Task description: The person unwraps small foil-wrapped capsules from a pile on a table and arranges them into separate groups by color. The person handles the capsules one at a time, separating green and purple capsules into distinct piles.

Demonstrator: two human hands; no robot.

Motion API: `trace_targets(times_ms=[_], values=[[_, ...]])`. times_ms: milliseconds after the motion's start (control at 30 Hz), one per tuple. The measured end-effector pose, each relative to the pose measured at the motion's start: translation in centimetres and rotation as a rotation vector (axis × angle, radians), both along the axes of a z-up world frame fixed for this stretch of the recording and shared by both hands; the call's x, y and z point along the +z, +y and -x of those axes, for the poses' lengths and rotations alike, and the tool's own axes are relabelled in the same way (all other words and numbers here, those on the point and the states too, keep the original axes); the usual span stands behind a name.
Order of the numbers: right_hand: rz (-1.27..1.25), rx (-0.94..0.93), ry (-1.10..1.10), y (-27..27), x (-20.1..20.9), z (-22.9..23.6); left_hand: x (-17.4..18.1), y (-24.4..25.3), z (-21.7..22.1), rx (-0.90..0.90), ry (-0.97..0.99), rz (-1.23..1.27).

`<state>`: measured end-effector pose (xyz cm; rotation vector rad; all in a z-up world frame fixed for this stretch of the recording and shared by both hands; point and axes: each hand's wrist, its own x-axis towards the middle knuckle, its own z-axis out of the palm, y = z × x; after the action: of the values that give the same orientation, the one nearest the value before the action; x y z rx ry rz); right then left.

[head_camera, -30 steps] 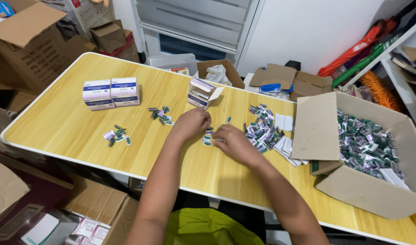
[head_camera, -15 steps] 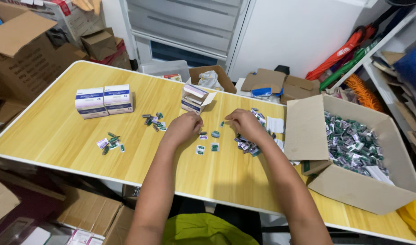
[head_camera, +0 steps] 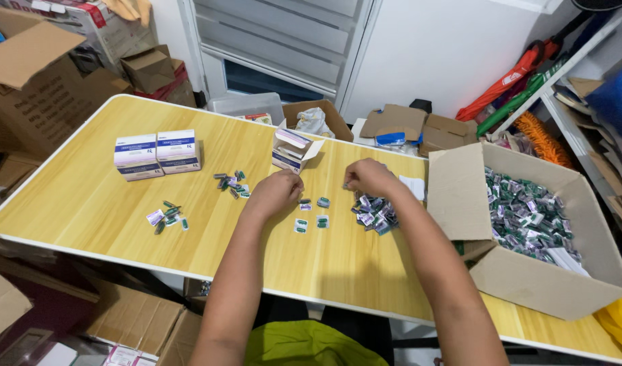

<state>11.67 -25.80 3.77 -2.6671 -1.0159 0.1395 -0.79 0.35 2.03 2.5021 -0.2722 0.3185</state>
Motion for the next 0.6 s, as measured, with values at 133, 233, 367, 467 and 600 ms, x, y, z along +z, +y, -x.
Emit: trace_targets(times_ms=[133, 233, 367, 467, 600], values=[[0.132, 0.004, 0.045, -0.8, -0.8, 0.1, -0.5, 0.0, -0.4, -0.015, -0.014, 0.004], [0.120, -0.022, 0.037, 0.1, -1.6, 0.6, -0.8, 0.1, -0.3, -0.010, -0.010, -0.011], [0.027, 0.011, -0.010, 1.5, -0.8, 1.6, -0.4, 0.1, -0.2, 0.000, 0.007, -0.019], [-0.075, 0.030, 0.042, 1.4, 0.6, 3.5, -0.3, 0.1, -0.1, -0.002, 0.000, -0.013], [-0.226, 0.080, 0.084, 1.4, 1.9, 7.6, -0.3, 0.4, -0.2, 0.001, 0.012, -0.037]])
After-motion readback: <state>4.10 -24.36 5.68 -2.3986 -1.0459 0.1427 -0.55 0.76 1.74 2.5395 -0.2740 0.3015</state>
